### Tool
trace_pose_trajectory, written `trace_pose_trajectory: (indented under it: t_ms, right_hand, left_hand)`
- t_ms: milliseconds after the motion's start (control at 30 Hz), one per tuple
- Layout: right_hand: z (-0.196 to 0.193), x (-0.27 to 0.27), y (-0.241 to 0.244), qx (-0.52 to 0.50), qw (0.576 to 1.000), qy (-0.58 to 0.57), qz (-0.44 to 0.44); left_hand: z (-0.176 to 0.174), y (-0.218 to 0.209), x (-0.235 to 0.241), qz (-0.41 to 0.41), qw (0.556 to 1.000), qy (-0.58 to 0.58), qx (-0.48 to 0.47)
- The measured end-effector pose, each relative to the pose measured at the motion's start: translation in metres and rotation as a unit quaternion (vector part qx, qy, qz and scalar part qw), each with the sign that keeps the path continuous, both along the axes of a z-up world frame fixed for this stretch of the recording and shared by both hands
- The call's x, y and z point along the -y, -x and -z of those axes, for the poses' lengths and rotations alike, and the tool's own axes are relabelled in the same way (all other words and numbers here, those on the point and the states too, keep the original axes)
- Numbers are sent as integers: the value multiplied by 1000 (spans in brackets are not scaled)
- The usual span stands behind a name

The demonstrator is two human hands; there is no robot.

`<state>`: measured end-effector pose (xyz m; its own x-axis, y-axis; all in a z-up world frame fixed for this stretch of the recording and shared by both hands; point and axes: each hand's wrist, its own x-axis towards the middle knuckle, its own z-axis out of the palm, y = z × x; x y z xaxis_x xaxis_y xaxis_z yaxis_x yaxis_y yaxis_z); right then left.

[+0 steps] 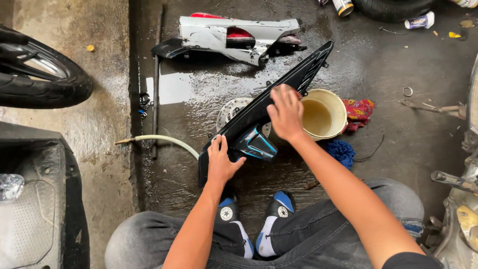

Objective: The person sits on the floor and sands a black motorcycle fairing with a red sanding block. They hold the fairing with one hand and rub the sanding block over its surface with the other, occasionally dipping the block into a bucket of water.

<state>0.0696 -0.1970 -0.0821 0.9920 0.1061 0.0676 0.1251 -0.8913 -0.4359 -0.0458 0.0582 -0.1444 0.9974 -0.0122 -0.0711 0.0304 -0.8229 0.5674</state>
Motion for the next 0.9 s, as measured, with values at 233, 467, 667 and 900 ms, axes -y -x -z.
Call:
trace_pose_trajectory:
  t_ms: [233,467,667,900]
  right_hand:
    - [8,-37,38,-40,982,69,-169]
    - [-12,12,-17,-30,999,27,-15]
    - [-8,-11,9,23,998,49,-26]
    - [12,-35,34,-57,975,82,-196]
  left_hand:
    - [4,-3,-1,-3,1000,-16,-8]
    - [-3,-1,0,1,1000,-13,-4]
    - [-2,-2,-1,4,1000,-20,-9]
    - [2,-3,-3,5,1000,-11,-12]
